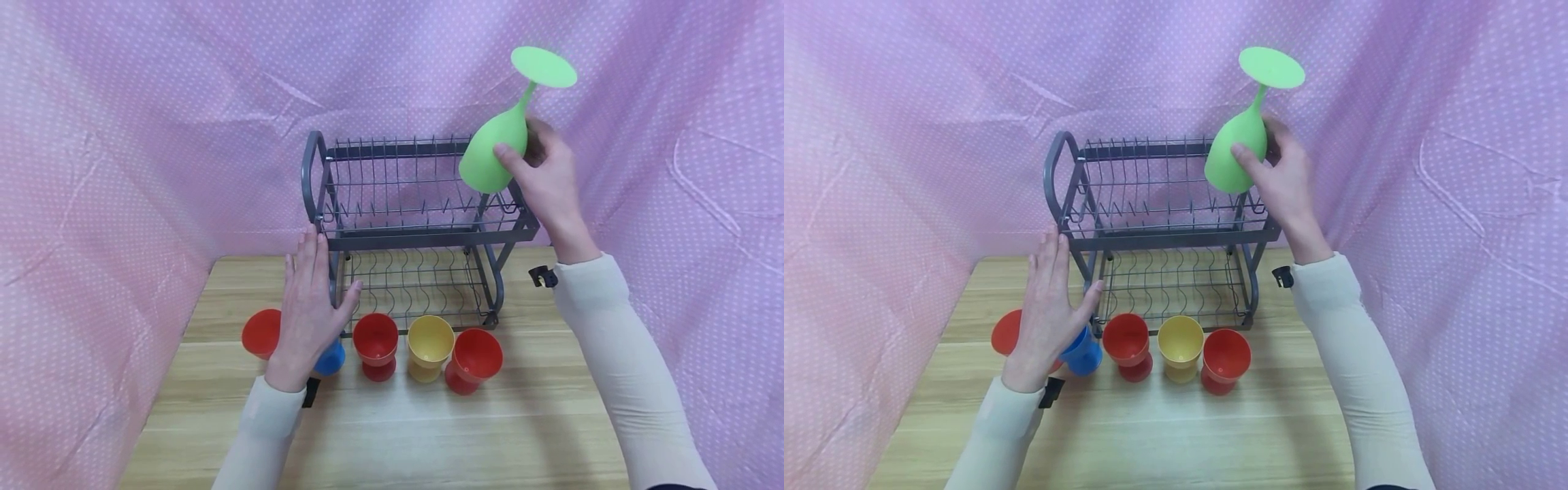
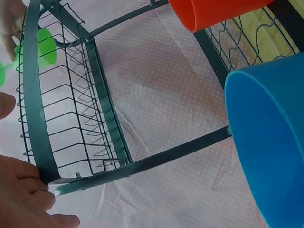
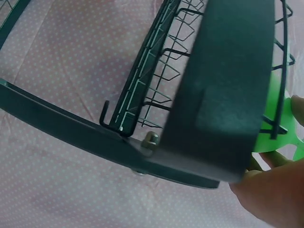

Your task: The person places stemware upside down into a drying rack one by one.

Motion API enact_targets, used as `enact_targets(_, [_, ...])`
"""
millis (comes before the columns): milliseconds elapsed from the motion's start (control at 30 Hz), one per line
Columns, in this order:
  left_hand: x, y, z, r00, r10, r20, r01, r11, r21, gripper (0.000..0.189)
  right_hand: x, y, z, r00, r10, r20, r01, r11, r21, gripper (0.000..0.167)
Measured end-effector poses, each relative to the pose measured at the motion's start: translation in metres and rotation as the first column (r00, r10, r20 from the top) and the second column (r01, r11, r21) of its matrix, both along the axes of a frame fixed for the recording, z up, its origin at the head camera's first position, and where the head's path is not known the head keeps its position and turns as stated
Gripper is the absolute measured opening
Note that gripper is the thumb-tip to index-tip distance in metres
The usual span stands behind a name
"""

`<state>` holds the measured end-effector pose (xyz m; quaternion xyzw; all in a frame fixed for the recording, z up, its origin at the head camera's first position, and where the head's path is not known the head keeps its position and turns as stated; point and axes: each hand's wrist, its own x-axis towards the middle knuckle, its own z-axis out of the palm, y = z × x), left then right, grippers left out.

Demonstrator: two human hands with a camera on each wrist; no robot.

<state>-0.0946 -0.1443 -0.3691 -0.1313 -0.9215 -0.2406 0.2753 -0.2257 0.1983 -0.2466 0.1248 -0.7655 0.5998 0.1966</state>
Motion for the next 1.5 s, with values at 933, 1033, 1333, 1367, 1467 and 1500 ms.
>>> enact_targets(933, [0.0011,-0.0009,0.0008,0.999,-0.019,-0.029,0.019,1.000,0.013,0.083,-0.0045,-0.0095,-0.0074,0.988,-0.098,0.116,0.051,0.934,0.355,0.074])
enact_targets(1033, [0.0011,-0.0011,0.0007,0.999,-0.020,-0.031,0.020,1.000,0.013,0.083,-0.0055,-0.0087,-0.0079,0.986,-0.102,0.132,0.048,0.930,0.364,0.076])
enact_targets(1333, [0.0007,-0.0012,0.0010,0.999,-0.021,-0.026,0.021,1.000,0.015,0.083,-0.0062,-0.0075,-0.0063,0.978,-0.100,0.182,0.014,0.905,0.424,0.077])
enact_targets(1367, [0.0006,-0.0013,0.0011,0.999,-0.020,-0.026,0.021,1.000,0.014,0.082,-0.0066,-0.0076,-0.0062,0.978,-0.100,0.183,0.012,0.902,0.431,0.077])
enact_targets(1467, [0.0007,-0.0015,0.0012,0.999,-0.020,-0.028,0.020,1.000,0.011,0.082,-0.0078,-0.0077,-0.0065,0.978,-0.107,0.177,0.015,0.890,0.455,0.077])
enact_targets(1500, [0.0007,-0.0016,0.0013,0.999,-0.019,-0.029,0.019,1.000,0.010,0.082,-0.0083,-0.0078,-0.0066,0.979,-0.108,0.176,0.015,0.887,0.461,0.077])
